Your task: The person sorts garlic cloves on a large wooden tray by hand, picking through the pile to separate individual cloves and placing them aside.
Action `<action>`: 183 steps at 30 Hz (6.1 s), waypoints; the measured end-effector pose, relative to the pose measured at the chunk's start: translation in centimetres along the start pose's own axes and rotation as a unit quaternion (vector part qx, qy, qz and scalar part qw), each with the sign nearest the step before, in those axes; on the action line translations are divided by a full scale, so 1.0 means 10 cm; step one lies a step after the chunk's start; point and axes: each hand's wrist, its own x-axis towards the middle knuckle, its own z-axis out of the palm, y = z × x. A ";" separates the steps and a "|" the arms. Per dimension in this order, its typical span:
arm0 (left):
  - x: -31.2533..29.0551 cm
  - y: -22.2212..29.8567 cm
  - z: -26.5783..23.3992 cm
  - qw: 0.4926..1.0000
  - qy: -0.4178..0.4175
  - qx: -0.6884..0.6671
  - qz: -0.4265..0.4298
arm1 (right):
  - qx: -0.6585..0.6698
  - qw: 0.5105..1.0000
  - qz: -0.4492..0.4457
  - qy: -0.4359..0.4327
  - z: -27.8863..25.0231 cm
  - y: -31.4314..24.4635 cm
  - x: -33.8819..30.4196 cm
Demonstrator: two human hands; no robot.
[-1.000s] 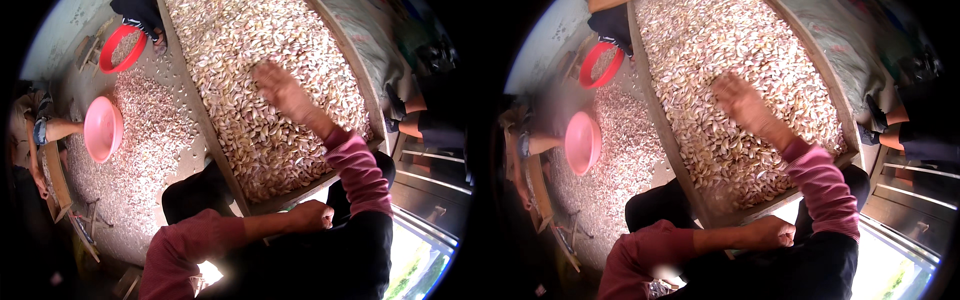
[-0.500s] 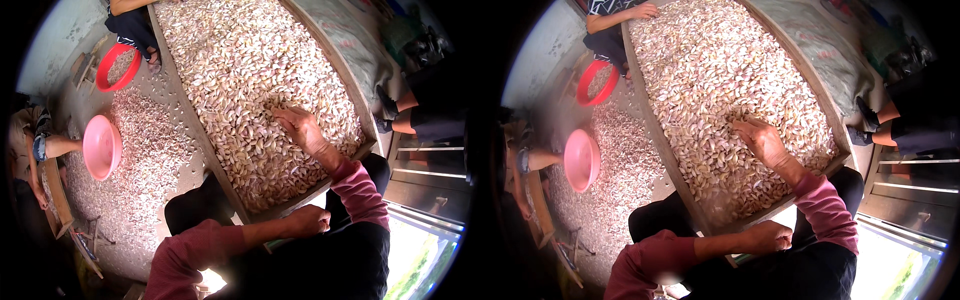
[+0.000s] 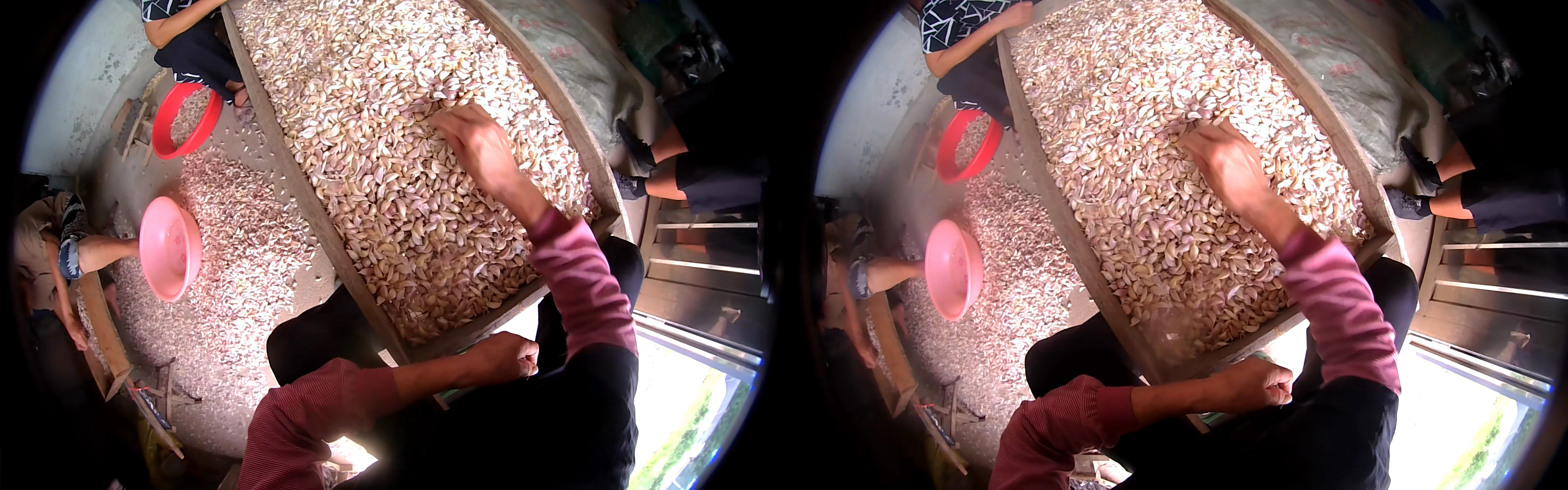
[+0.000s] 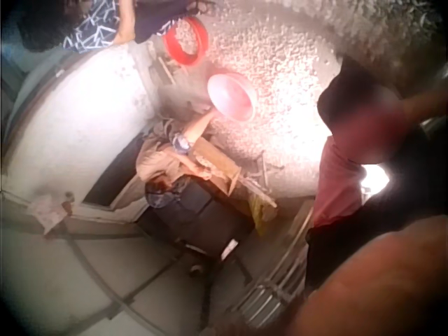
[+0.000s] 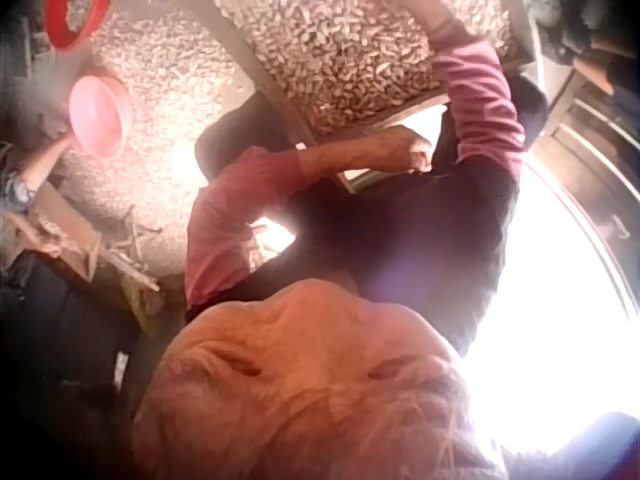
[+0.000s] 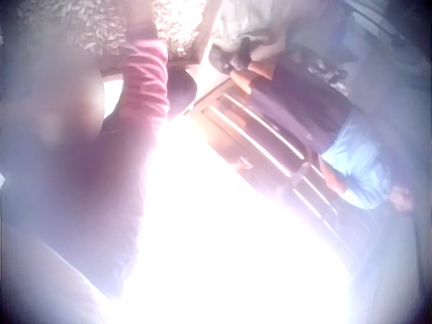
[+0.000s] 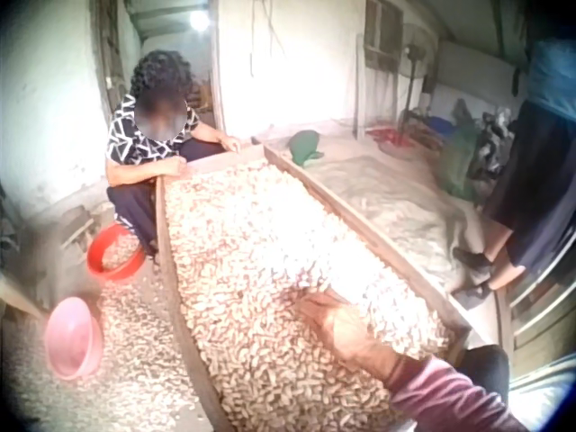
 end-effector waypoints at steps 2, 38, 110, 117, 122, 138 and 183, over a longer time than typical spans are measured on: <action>0.04 -0.02 -0.01 1.000 -0.005 0.001 -0.002 | -0.025 0.994 -0.078 0.074 0.17 0.10 0.29; 0.59 1.49 0.37 0.942 0.117 -0.177 0.261 | 0.186 0.971 -0.031 -0.147 -0.73 -0.95 -1.58; 1.06 -0.11 -1.69 0.698 0.159 0.694 0.079 | 0.260 0.931 -0.191 -0.171 -0.46 -1.03 -2.14; 0.73 -0.03 -2.56 0.638 0.278 0.706 -0.131 | 0.159 0.937 -0.227 -0.211 -0.57 -1.06 -2.06; 0.15 0.10 -3.06 0.630 0.368 0.670 -0.140 | 0.206 0.933 -0.221 -0.195 -0.53 -1.10 -2.05; -0.08 -0.37 -1.06 0.748 0.032 0.649 0.132 | 0.355 0.864 -0.334 -0.124 -0.74 -1.19 -1.94; 0.30 -0.51 -0.83 0.751 0.117 0.618 0.200 | 0.408 0.841 -0.316 -0.164 -0.55 -1.38 -2.00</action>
